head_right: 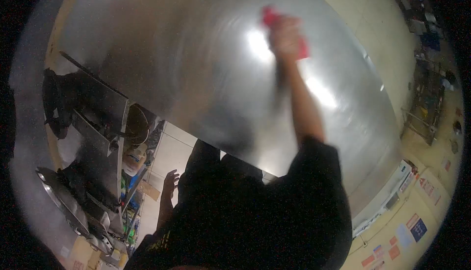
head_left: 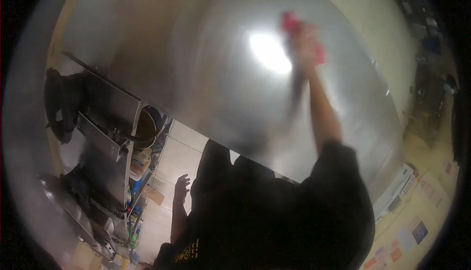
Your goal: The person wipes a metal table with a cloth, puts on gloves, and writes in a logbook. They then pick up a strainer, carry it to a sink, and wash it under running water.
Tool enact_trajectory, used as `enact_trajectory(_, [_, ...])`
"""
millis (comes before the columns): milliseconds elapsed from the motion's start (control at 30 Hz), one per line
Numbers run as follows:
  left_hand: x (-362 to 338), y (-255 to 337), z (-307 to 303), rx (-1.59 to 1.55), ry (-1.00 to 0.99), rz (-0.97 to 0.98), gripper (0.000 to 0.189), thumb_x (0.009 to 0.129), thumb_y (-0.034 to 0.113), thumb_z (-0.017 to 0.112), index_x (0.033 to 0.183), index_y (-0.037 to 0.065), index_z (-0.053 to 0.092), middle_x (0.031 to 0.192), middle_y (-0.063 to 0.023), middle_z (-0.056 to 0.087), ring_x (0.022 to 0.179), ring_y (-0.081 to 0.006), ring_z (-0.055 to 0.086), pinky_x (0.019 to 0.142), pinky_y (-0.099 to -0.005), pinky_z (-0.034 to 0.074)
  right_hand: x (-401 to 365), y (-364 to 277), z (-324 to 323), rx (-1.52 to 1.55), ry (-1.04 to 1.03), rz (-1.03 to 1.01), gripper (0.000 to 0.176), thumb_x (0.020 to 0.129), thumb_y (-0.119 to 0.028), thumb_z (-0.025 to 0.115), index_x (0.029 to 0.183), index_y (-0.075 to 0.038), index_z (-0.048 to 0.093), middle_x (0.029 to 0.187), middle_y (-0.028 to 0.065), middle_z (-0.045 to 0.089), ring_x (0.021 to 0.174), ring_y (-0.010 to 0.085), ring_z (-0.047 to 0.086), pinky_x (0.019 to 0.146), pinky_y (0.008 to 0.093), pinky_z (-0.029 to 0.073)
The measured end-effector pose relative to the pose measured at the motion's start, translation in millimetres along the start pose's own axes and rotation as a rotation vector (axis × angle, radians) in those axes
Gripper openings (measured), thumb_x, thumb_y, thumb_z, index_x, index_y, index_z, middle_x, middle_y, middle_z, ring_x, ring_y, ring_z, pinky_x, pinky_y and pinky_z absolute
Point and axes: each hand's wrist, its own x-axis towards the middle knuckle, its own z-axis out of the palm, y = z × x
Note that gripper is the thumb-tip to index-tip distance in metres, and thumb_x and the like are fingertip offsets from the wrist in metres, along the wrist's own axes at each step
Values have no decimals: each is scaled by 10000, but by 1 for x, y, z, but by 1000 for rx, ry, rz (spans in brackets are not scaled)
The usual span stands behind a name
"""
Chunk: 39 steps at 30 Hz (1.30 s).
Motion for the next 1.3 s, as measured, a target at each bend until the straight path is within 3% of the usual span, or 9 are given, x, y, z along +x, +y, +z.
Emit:
enact_trajectory(167, [41,3,-12,137,-74,-150,409,964,433,446,1298,209,520,1263,-103,574,1141,-265,523,870,-508,443,-288,-51,77,365,93,-1015,59,743,-144,600,749,-108,554,754,65,552,748,269,558,676,421,455])
enact_trajectory(533, [53,44,-12,28,-90,22,414,982,438,418,1310,203,510,1224,-95,596,1140,-257,529,904,-514,424,48,166,-31,-89,382,396,307,919,-285,471,1005,-8,570,1034,230,623,974,367,605,798,464,471])
enact_trajectory(800, [18,21,-14,58,-31,-168,413,970,453,451,1297,210,518,1210,-86,604,1099,-245,544,831,-496,447,-71,-146,85,-93,-7,-855,136,838,-104,513,930,-37,586,833,141,636,716,262,634,602,413,512])
enact_trajectory(833, [20,24,-9,73,-40,-203,415,971,457,451,1299,210,515,1215,-86,601,1103,-246,543,832,-494,448,-112,-175,62,-162,-678,-949,160,841,-141,527,936,-43,611,929,155,658,839,271,658,688,417,526])
enact_trajectory(900, [27,32,-3,-17,4,-196,402,971,439,461,1302,217,510,1213,-88,599,1106,-248,541,831,-495,450,-192,-128,97,527,-100,-1248,91,779,-197,550,769,-116,591,822,66,640,825,252,632,682,380,497])
enact_trajectory(967, [19,42,-1,-161,40,-101,393,966,396,480,1310,209,501,1183,-76,604,1084,-253,552,837,-490,464,-196,-58,102,289,-519,-1262,126,820,-198,527,798,-131,632,834,83,643,818,248,631,687,350,502])
enact_trajectory(1067, [33,22,-7,-285,-85,-121,408,953,375,502,1306,170,504,1144,-75,615,1041,-241,573,817,-437,498,-120,120,115,-228,368,-725,320,879,-196,598,1129,4,581,1136,171,591,1026,284,570,904,410,454])
enact_trajectory(1133, [102,-77,-32,386,-319,272,372,961,318,489,1283,134,518,1041,-82,631,983,-207,591,748,-353,533,-3,143,39,-445,128,-3,317,923,-254,544,1084,17,571,1126,200,600,1050,341,575,894,444,454])
enact_trajectory(1300, [48,43,-40,-216,-55,-237,366,965,332,484,1295,175,508,1182,-96,578,1096,-257,536,870,-505,482,156,-9,-25,-491,146,382,424,889,-371,543,1184,-68,581,1131,161,620,1091,279,597,943,403,446])
